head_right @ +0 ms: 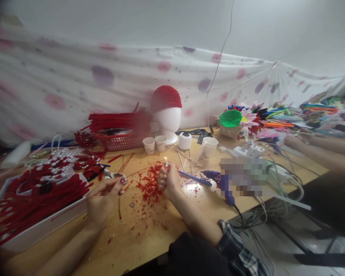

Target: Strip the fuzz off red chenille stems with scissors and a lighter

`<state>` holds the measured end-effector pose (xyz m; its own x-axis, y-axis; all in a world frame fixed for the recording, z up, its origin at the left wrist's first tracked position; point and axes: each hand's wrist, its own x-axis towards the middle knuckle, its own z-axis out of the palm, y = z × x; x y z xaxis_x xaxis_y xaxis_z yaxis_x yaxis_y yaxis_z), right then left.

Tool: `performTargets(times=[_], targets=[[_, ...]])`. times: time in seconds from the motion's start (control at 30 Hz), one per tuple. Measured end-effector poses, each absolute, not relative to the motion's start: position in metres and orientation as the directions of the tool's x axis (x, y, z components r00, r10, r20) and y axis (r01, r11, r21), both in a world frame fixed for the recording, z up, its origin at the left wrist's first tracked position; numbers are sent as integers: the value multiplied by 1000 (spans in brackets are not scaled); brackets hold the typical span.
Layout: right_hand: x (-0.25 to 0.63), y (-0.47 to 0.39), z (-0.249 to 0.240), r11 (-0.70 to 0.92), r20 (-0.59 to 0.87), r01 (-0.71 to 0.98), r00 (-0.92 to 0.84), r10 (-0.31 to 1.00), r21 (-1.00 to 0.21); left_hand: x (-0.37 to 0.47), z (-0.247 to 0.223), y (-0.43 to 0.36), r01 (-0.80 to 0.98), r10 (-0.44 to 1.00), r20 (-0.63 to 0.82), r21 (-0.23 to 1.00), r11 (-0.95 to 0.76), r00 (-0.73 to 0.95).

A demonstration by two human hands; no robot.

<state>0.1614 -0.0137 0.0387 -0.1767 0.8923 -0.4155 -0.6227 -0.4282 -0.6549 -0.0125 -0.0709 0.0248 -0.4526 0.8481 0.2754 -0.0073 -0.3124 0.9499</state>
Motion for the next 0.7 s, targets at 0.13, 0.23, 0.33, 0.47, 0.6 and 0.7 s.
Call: performTargets(times=[0.13,0.23,0.33,0.47,0.6,0.7], targets=[[168,-11,39,-364,-390,-659,-115,914,-658,-14,24,-71,-41,857,243,955,-293,-454],[168,-14,39,-280,-340,-677,-46,939,-680,-17,19,-68,-98,862,186,960,-261,-472],[156,-25,37,-190,-203,-568,-41,978,-801,-19,12,-64,-183,875,121,956,-230,-469],[132,-45,31,-218,-149,-449,-185,971,-866,-19,8,-62,-224,897,95,952,-209,-431],[121,-54,27,-281,-191,-519,-220,957,-807,-16,8,-65,-203,908,92,961,-189,-409],[119,-54,25,-292,-202,-570,-216,955,-768,-14,7,-66,-201,911,86,963,-180,-402]])
